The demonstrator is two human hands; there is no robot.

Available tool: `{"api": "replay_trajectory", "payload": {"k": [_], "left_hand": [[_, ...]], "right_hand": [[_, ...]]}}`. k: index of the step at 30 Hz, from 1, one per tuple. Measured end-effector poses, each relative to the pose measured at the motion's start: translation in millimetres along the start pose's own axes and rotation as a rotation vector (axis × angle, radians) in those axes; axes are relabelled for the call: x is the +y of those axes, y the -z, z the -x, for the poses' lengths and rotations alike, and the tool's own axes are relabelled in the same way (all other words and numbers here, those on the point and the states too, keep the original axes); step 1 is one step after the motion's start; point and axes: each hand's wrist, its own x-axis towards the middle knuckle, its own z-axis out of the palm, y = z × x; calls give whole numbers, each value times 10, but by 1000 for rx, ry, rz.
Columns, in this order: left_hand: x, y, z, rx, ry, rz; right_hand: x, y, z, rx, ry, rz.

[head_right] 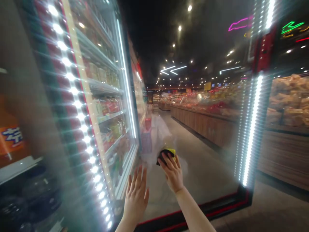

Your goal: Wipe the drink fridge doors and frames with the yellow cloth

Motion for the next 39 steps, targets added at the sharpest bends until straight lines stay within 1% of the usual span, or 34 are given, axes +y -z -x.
{"api": "replay_trajectory", "payload": {"k": [2, 3, 4, 6, 8, 9, 10, 12, 14, 15, 17, 19, 21, 22, 23, 25, 27, 28, 29, 31, 32, 34, 36, 39], "left_hand": [[50, -69, -47, 17, -24, 13], [71, -96, -65, 17, -30, 15], [90, -117, -81, 13, -39, 15], [124, -152, -114, -7, -60, 15], [168, -186, -154, -24, -83, 22], [197, -207, -179, -25, -96, 30], [232, -231, -205, -22, -107, 39], [318, -285, -259, -9, -126, 53], [411, -342, -311, 0, -146, 66], [454, -369, -336, 3, -155, 73], [527, -418, -385, 7, -176, 93], [586, -459, -437, 8, -192, 116], [643, -491, -493, 9, -209, 125], [675, -506, -520, 12, -219, 123], [710, -521, -546, 17, -229, 117], [787, -552, -587, 29, -248, 108], [865, -590, -611, 37, -261, 118], [900, -611, -618, 38, -269, 127], [933, -633, -623, 36, -278, 136], [992, -680, -635, 23, -300, 154], [1019, -704, -643, 12, -311, 164], [1077, -751, -668, -10, -331, 184], [1144, -799, -701, -25, -345, 202], [1259, -875, -750, -30, -370, 229]], "right_hand": [[51, -22, 150, 98, -202, 48], [44, -45, 229, 127, -262, 65], [24, -69, 292, 121, -270, 75], [-3, -105, 337, 60, -186, 77], [55, -103, 284, -4, -77, 65], [122, -88, 246, -13, -64, 65], [205, -68, 220, -2, -91, 72], [370, -29, 238, 65, -236, 105], [463, -17, 350, 152, -393, 147], [477, -22, 421, 174, -435, 161], [476, -40, 532, 160, -428, 174], [516, -30, 556, 91, -338, 164], [656, 28, 510, 33, -252, 142], [757, 70, 484, 25, -241, 132], [865, 113, 471, 42, -259, 129], [1045, 179, 505, 140, -369, 141], [1118, 198, 605, 240, -489, 157], [1113, 194, 659, 257, -521, 158], [1094, 185, 703, 247, -527, 153], [1064, 180, 735, 177, -485, 132], [1078, 189, 721, 137, -453, 119], [1180, 230, 665, 90, -409, 100], [1336, 276, 636, 106, -438, 113], [1477, 289, 718, 222, -590, 202]]}}
